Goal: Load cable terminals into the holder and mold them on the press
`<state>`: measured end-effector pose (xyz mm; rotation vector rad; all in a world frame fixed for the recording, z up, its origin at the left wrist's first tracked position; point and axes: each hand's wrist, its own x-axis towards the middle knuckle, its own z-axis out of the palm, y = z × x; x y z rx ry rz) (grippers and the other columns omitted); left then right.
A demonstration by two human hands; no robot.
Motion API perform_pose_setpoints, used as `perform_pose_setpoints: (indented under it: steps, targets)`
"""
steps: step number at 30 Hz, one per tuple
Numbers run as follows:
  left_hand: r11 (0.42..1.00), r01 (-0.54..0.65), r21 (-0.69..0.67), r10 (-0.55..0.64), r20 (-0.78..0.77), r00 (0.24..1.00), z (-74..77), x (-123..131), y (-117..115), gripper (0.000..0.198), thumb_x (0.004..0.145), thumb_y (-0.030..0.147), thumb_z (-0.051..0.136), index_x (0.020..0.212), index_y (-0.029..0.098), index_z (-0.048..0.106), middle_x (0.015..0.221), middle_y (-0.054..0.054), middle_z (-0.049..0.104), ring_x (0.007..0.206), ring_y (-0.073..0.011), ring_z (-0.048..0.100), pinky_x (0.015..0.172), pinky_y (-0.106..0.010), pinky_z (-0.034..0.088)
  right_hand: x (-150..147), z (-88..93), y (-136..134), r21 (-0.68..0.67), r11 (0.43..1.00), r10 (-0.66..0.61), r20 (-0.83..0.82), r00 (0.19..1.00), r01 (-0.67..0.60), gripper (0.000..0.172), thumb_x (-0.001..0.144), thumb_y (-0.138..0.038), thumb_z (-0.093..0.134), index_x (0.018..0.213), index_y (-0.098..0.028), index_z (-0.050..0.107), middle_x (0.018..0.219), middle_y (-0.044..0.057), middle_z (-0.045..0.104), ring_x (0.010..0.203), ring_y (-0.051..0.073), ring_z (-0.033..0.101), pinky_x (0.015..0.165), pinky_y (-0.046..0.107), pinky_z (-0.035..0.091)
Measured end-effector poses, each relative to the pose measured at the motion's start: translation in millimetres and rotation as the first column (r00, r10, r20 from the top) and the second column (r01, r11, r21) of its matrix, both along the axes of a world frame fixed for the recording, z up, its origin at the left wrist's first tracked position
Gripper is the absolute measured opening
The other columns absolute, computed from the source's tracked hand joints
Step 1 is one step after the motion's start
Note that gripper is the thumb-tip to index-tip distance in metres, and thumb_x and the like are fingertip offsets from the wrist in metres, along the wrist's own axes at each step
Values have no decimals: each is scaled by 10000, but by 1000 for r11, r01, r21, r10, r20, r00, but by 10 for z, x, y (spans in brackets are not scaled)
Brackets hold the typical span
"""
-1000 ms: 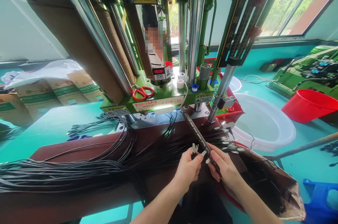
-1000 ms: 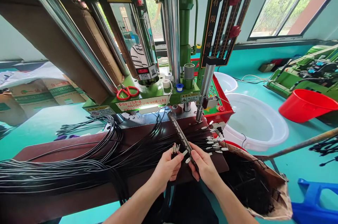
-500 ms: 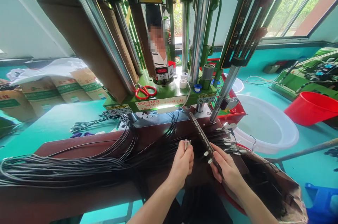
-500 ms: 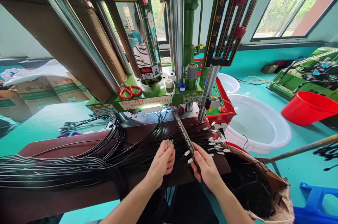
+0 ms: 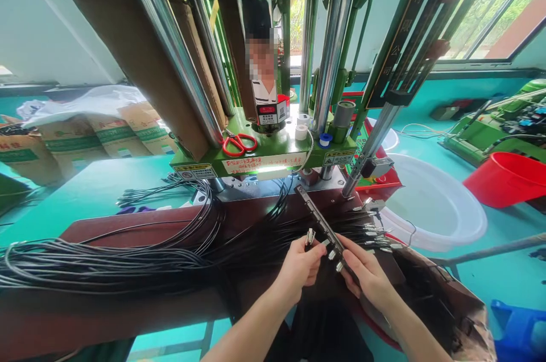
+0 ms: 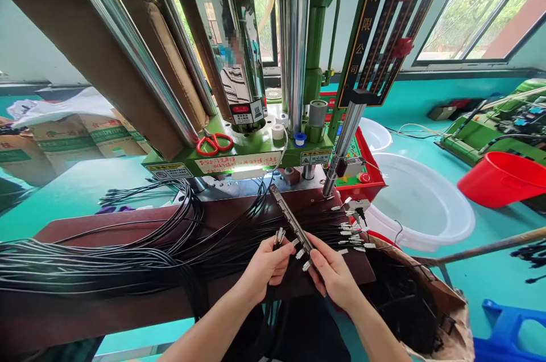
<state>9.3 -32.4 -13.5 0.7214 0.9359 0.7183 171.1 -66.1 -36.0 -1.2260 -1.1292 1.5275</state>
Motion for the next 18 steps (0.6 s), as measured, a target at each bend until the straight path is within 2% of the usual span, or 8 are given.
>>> perform_pose_setpoints:
  steps: [6,11,14,16,18]
  targets:
    - [999,-45,-9,45,11,999,24,20,-1,382,621,484,675,666,199,425,387,140,214,334,-11,123,324,-161,61,-23,13,7,26,999,30,55,998,-32,569,868,-472,449,1328,-143,385,455,-92,369,335,46,288,323,177,257]
    - [992,-119,46,121,-28,992,39,84,-34,370,641,477,658,656,202,411,375,135,243,314,-16,146,298,-159,79,-61,28,-7,70,997,27,147,989,-38,582,872,-492,426,1330,-135,381,449,-92,356,343,52,278,313,175,235]
    - [986,-110,125,114,-26,993,34,35,-3,360,675,501,624,681,169,487,398,91,379,321,-31,281,306,-162,209,-61,23,-31,46,999,-16,117,993,11,564,863,-485,451,1311,-145,407,457,-83,375,353,53,283,319,176,232]
    - [968,-172,182,176,-6,984,38,-37,41,393,709,532,579,750,143,536,463,50,475,367,-53,389,347,-174,302,-54,24,-41,25,998,-65,72,995,64,554,849,-483,478,1290,-151,433,462,-79,389,352,52,294,323,176,236]
    - [940,-287,185,287,32,958,49,-105,81,406,723,553,555,825,161,527,457,80,425,345,-43,341,332,-167,271,-46,28,-40,0,995,-103,19,994,103,552,835,-487,501,1276,-159,448,463,-79,390,349,49,302,329,175,245]
